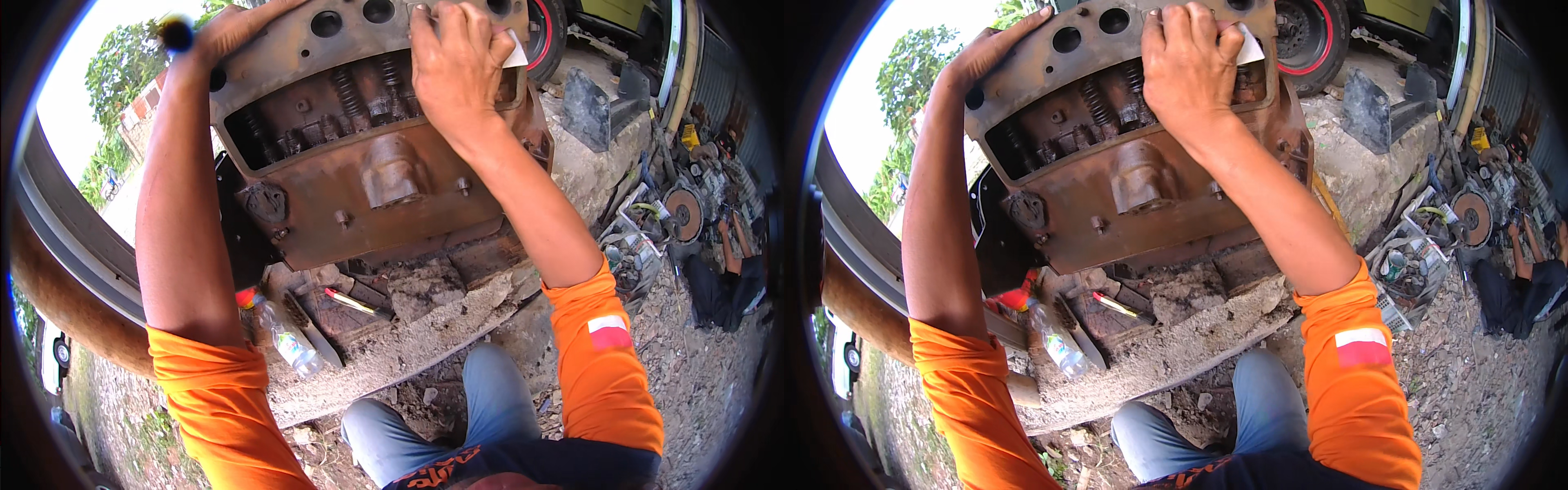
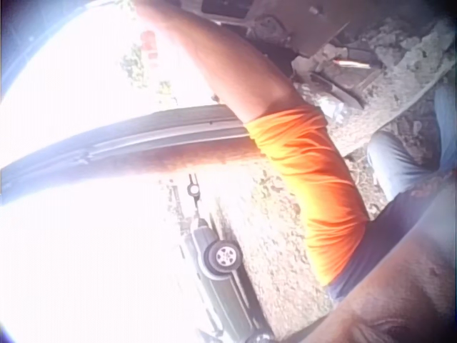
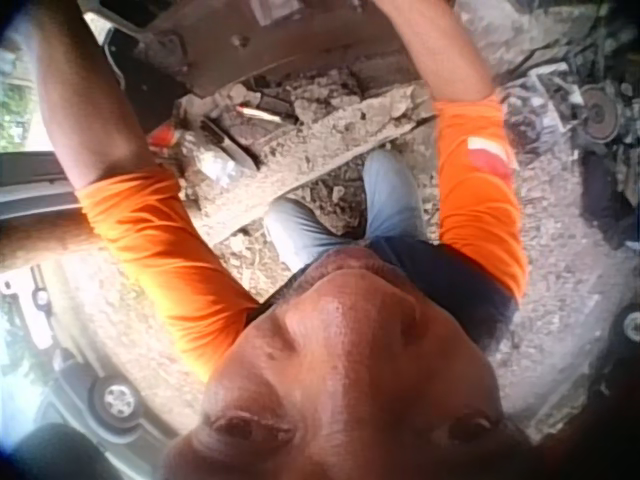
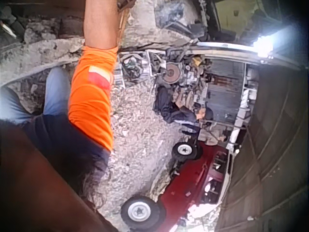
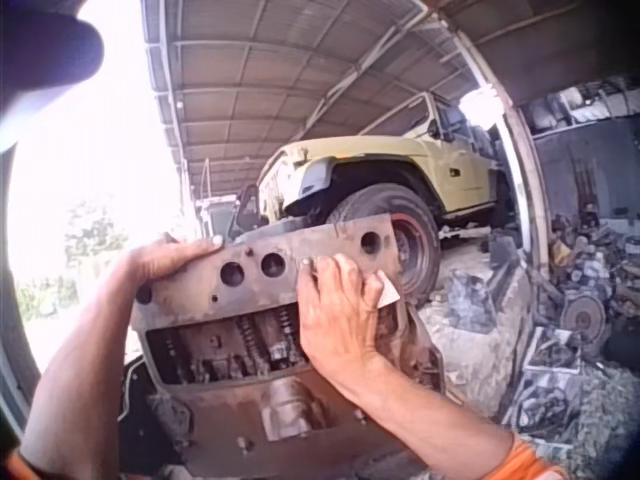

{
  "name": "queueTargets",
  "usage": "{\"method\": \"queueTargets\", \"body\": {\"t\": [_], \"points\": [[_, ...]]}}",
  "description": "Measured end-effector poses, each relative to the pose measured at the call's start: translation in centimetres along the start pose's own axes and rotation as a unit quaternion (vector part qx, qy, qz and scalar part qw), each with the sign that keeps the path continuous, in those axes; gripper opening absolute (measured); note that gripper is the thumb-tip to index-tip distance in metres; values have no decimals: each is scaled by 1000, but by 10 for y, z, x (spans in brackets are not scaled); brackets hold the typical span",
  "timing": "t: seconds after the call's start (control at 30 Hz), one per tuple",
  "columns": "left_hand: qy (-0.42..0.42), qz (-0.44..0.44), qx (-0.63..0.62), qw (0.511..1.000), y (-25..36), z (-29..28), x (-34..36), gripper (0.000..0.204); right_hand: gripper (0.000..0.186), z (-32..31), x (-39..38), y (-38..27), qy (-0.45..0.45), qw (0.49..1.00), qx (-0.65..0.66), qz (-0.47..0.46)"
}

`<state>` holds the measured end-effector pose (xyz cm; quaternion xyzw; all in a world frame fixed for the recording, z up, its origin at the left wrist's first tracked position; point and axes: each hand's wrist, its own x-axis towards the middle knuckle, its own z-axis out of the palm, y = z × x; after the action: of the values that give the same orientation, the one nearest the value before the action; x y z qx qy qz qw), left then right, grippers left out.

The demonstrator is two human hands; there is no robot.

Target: The person sands the surface of an engine block by hand using a piece of sandpaper, applying circular motions to different areas of the metal.

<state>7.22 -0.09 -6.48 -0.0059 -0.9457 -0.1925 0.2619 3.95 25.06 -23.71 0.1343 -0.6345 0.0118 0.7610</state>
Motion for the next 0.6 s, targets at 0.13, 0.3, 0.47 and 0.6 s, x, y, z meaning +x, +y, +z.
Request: {"method": "queueTargets", "body": {"t": [0.13,0.3,0.47,0.6], "points": [[-22,-38,-14,999,35,-7,-49,99,32,3,-11,-7,16,999,21,-23],[-34,49,7,998,-26,-5,19,109,31,-10,3,-23,-40,999,-21,-10],[-85,78,-20,993,10,-10,-23,107,30,-6,16,5,-19,999,-19,24],[-53,42,-2,998,-19,-7,12,105,36,-13,-10,-9,-30,1000,-8,2]]}}
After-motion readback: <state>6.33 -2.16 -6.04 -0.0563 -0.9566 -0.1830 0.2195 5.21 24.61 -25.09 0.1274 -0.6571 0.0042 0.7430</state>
